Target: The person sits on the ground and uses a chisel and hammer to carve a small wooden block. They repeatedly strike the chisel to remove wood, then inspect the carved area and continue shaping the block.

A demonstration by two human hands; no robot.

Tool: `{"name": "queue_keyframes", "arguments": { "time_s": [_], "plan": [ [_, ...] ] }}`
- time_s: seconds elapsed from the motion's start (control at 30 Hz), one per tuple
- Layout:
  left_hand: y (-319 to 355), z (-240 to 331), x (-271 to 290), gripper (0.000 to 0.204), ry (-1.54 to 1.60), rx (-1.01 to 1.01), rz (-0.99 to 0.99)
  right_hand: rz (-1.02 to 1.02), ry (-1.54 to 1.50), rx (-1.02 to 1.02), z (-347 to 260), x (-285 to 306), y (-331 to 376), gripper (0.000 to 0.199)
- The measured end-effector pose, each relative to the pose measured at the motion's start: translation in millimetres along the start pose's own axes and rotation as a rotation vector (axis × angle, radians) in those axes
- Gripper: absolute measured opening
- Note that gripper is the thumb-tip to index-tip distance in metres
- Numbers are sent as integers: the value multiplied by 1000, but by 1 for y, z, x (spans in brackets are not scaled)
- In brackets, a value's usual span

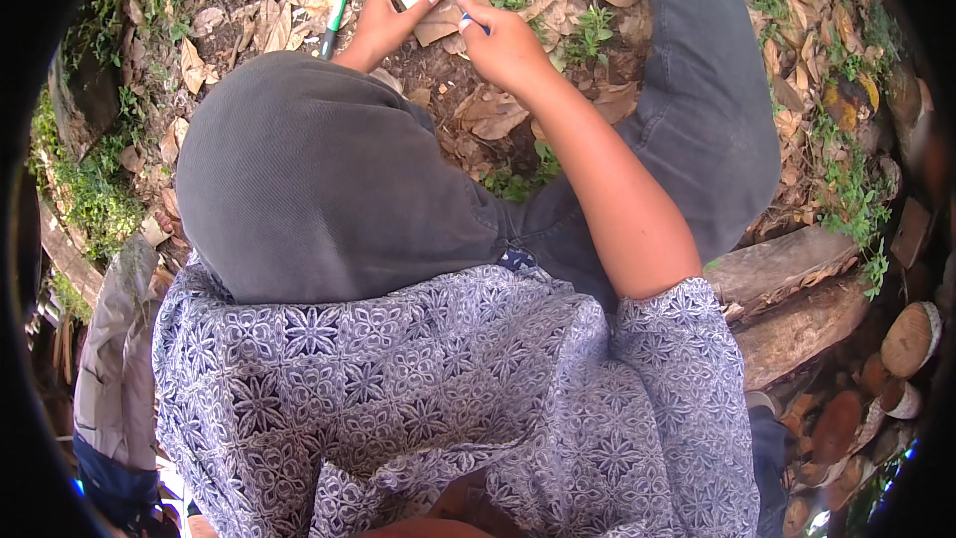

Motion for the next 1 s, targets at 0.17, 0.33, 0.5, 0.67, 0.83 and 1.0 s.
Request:
{"name": "queue_keyframes", "arguments": {
  "time_s": [0.17, 0.33, 0.5, 0.67, 0.83, 1.0],
  "plan": [
    [1, 0, 6, 74, 30, 10, 42, -16, -47, 33, 0, -9, -13, 51],
    [-5, -16, 0, 76, 15, 85, 3, 1, -216, 95, -44, -10, -53, 52],
    [-2, 1, 4, 77, 24, 12, 23, -45, -209, -72, -15, -5, -9, 53],
    [4, 10, 6, 77, -22, 0, 56, -53, -188, -98, 3, -7, 10, 50],
    [4, 11, 8, 81, 99, 24, 75, 38, -81, -1, 6, -14, -3, 49],
    [4, 16, 9, 81, 45, 4, 88, 93, -24, 13, 2, -14, -5, 49]
  ]
}}
Point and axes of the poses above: each hand's wrist, its own y-axis away from the middle knuckle, its own x-axis out of the back of the hand, z = x × y, the point moved 9 cm from there along -y, towards the middle knuckle, and after that the axes turned 8 degrees about -z, right-handed, at the moved point
